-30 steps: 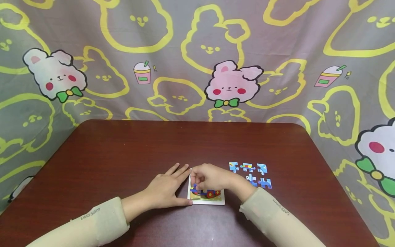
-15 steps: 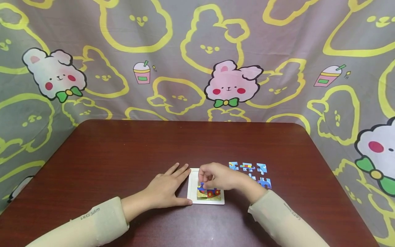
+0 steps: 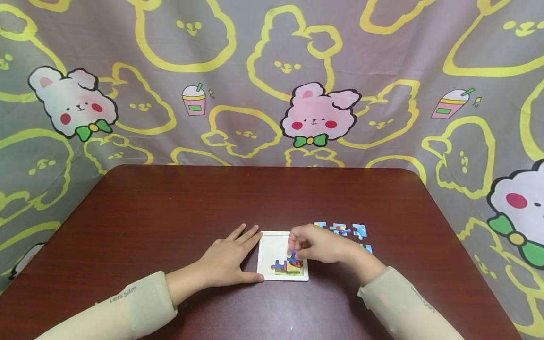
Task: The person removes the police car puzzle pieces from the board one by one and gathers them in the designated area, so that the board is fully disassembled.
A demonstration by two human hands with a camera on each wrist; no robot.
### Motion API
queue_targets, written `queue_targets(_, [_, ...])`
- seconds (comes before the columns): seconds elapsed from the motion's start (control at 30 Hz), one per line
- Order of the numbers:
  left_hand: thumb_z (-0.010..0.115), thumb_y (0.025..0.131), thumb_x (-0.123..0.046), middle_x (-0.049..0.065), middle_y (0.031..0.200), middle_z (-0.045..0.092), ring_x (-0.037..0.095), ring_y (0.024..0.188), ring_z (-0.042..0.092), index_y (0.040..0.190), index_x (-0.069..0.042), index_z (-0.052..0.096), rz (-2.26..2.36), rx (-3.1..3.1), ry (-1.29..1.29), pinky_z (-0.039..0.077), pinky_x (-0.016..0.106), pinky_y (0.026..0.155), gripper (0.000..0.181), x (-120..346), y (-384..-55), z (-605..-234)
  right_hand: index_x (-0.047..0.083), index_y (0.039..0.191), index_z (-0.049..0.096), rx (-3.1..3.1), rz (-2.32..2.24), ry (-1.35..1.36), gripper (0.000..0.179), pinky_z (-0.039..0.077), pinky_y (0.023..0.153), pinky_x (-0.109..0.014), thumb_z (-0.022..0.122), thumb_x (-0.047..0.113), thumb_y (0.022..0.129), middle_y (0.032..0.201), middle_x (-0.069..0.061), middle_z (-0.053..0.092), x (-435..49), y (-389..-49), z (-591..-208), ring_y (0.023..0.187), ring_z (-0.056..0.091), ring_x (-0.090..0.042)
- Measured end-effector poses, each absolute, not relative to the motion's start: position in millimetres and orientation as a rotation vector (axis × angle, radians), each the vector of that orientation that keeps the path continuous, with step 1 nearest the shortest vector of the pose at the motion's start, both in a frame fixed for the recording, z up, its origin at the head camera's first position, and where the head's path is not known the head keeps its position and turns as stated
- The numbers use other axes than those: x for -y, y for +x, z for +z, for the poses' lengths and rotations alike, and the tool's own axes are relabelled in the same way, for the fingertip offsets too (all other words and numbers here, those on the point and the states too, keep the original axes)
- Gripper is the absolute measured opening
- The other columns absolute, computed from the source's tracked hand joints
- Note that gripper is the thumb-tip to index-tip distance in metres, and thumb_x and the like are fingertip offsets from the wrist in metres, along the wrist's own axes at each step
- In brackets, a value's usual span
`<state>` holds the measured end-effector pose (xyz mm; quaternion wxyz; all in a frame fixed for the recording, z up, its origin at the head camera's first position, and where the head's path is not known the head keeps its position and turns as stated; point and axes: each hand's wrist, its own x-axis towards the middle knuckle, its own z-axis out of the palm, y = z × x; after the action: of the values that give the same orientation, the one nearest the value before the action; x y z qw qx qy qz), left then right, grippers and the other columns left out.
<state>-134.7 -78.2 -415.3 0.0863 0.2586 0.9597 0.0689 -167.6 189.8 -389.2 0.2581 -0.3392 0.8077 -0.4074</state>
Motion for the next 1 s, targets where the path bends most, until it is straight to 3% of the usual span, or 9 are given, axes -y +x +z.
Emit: queue_targets(1.0, [0.060,0.078,-0.077,0.002,0.165,0.027,0.032,0.153,0.023,0.156,-0.017,0.033,0.212,-2.831,0.762,0.045,0.058,0.101,0.103,78.1,-133.6,-412.9,0.013,0.091,0.058,-2.389,-0.985,-0.900,0.014,0.047,0.068,-0.022,0.070,0.005,0.090,0.080,0.009,0.060,-253.2,-150.1,-393.6,0.077,0.054,0.000])
